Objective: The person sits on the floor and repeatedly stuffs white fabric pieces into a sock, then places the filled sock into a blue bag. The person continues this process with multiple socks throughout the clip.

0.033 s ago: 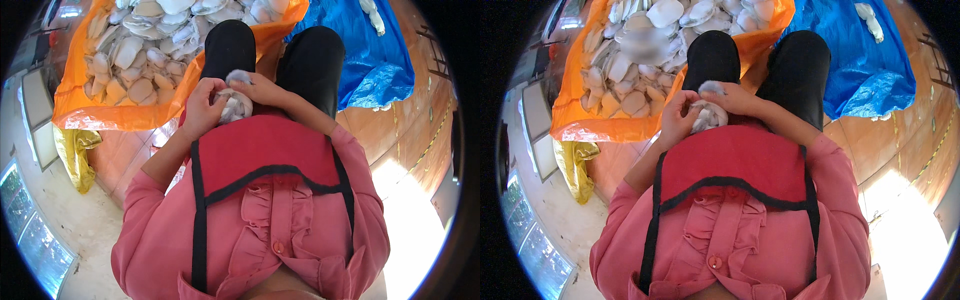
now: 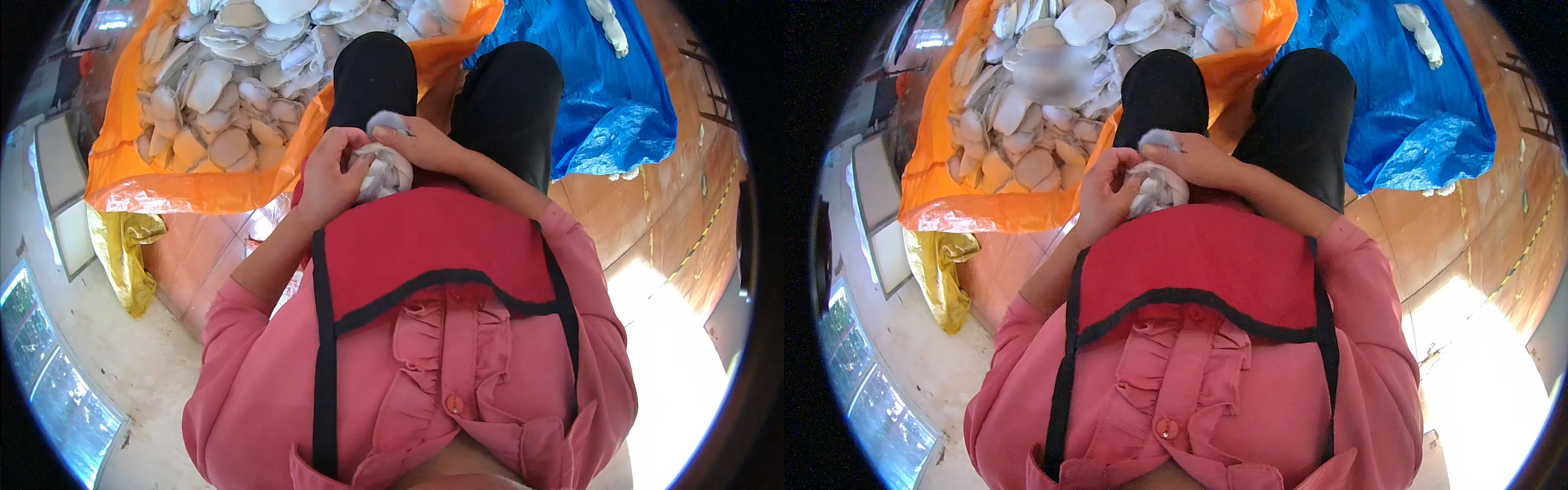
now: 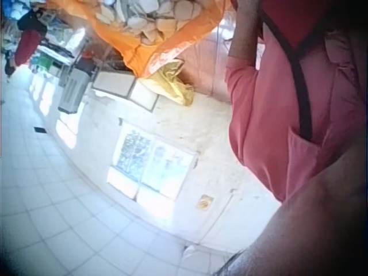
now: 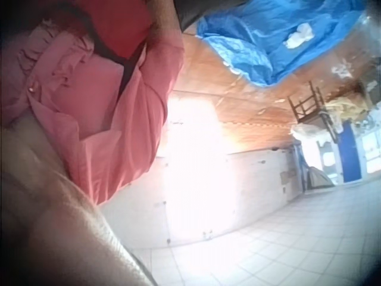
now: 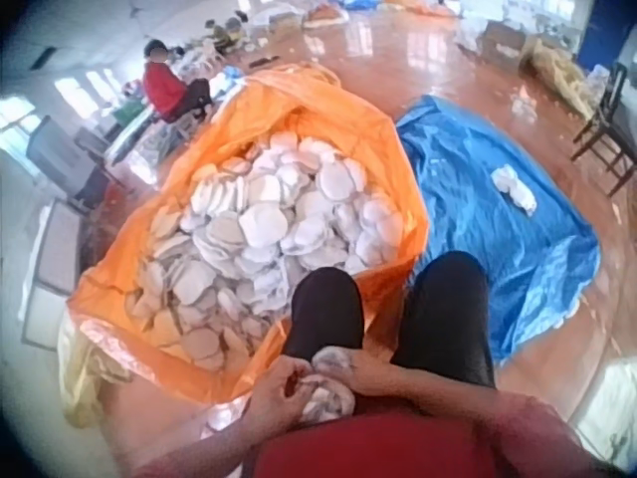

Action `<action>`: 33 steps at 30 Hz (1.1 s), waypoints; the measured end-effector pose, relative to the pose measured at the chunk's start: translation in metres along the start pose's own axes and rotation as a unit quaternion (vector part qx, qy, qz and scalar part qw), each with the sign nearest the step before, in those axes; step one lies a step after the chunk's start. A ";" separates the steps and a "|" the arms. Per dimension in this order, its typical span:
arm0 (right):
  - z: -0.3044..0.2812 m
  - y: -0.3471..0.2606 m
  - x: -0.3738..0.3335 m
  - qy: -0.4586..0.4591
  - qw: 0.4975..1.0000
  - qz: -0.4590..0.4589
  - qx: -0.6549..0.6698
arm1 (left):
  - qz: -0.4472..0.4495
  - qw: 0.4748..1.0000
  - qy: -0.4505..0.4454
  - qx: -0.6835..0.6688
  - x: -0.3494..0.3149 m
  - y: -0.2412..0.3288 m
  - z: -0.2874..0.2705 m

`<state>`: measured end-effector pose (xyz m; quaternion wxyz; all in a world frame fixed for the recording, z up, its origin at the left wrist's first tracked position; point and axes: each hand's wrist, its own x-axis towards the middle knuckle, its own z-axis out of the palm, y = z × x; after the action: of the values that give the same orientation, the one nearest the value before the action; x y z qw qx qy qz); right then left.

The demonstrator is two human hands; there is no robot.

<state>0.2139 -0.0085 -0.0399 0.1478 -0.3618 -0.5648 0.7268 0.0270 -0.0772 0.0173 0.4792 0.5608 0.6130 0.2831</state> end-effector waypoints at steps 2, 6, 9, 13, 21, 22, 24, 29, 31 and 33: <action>0.006 -0.002 0.000 0.024 1.000 0.016 0.004 | 0.006 1.000 -0.004 0.006 -0.002 0.003 0.000; 0.017 0.006 -0.002 0.049 0.991 0.081 0.093 | 0.015 0.999 -0.029 0.027 -0.007 0.009 -0.003; 0.026 0.010 -0.003 0.042 0.968 0.096 0.229 | 0.002 0.994 -0.056 0.090 -0.008 0.024 -0.008; 0.019 0.027 0.013 0.101 0.983 0.027 0.148 | 0.023 0.998 -0.036 0.048 0.004 0.012 -0.018; -0.024 -0.018 0.032 0.224 0.972 0.069 0.008 | 0.280 0.862 0.097 0.411 0.017 0.061 0.002; -0.025 -0.013 0.033 0.223 0.972 0.057 0.055 | 0.282 0.853 0.103 0.427 0.017 0.057 0.011; -0.023 -0.007 0.032 0.208 0.963 0.054 0.160 | 0.277 0.841 0.125 0.448 0.024 0.044 0.018; -0.014 -0.018 0.026 0.168 0.947 0.113 0.251 | 0.307 0.846 0.128 0.417 0.045 -0.001 0.016; -0.014 -0.017 0.028 0.179 0.947 0.106 0.245 | 0.326 0.858 0.129 0.375 0.051 -0.006 0.012; -0.012 -0.012 0.032 0.204 0.938 0.073 0.270 | 0.331 0.864 0.116 0.362 0.058 -0.005 0.006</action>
<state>0.1974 0.0241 -0.0414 0.2980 -0.4889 -0.2772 0.7716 0.0358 -0.0243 -0.0052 0.0466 0.8279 0.5017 0.2463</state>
